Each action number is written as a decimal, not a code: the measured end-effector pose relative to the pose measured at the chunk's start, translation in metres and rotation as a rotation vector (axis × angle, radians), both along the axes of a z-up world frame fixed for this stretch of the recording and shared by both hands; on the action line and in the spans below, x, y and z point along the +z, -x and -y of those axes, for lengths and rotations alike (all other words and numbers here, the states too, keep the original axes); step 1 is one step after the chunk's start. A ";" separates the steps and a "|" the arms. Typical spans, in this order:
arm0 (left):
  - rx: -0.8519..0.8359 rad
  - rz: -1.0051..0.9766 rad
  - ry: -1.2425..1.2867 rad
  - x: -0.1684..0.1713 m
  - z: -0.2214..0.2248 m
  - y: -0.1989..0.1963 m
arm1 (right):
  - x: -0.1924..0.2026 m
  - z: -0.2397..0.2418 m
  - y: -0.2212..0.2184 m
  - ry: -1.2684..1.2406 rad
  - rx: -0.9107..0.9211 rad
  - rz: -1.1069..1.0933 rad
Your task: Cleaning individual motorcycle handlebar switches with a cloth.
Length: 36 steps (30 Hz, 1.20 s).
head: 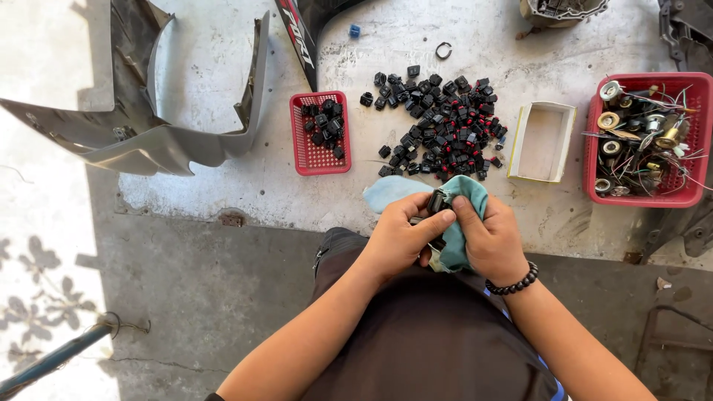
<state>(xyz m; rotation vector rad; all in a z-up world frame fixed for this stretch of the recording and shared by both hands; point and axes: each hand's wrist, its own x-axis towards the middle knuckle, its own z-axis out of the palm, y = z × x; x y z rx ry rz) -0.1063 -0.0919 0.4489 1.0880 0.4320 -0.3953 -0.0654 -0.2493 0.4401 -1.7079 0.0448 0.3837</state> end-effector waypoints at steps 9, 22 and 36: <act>-0.043 0.053 -0.363 0.008 -0.006 -0.009 | 0.011 0.005 0.001 -0.135 -0.013 -0.188; 0.107 0.211 -0.317 0.003 -0.007 -0.003 | 0.027 0.010 0.000 -0.103 -0.034 -0.128; -0.146 0.461 -0.675 0.024 -0.017 -0.008 | 0.022 0.015 -0.022 -0.097 0.284 -0.287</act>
